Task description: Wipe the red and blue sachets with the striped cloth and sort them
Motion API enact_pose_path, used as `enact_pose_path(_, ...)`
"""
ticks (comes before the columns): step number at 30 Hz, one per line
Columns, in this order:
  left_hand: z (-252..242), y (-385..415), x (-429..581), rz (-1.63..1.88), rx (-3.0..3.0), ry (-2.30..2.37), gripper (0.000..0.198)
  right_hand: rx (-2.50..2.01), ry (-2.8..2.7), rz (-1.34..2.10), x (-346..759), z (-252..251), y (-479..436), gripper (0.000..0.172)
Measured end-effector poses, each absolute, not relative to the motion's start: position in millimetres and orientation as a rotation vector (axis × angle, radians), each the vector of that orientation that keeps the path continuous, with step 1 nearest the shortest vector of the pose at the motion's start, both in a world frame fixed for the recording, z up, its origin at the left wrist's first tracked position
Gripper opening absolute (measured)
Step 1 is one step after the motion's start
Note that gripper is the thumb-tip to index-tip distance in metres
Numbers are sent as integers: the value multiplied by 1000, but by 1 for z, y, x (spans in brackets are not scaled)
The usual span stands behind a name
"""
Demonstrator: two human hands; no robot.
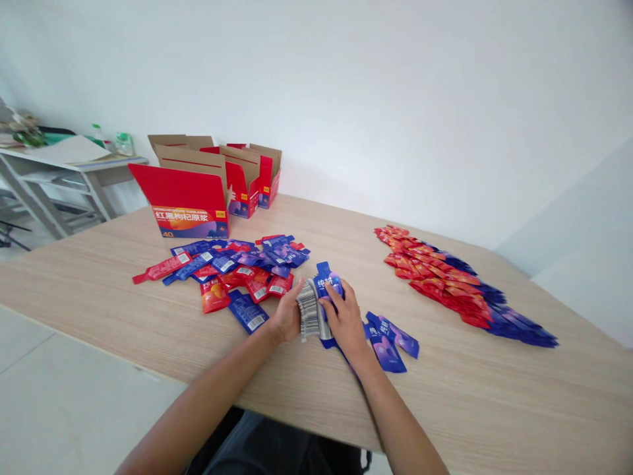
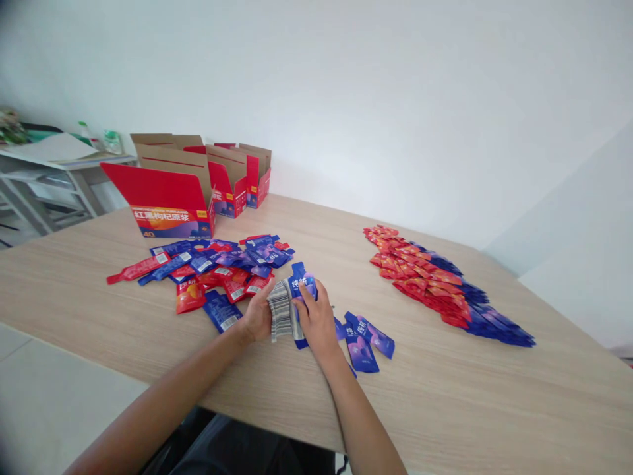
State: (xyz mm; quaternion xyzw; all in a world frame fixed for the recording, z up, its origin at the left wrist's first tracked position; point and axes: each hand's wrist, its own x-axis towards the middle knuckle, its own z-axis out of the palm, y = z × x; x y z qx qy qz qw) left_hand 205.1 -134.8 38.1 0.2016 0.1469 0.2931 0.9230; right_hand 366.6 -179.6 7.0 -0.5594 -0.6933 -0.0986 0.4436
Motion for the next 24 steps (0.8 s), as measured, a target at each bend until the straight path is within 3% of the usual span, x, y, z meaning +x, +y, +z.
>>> enact_pose_path(15, 50, -118, 186, 780, 319, 301, 84, -1343, -1837, -316, 361, 7, -182, 39)
enact_pose_path(24, 40, -127, 195, 631, 379, 183, 87, -1153, -2056, -581, 358, 6, -188, 77)
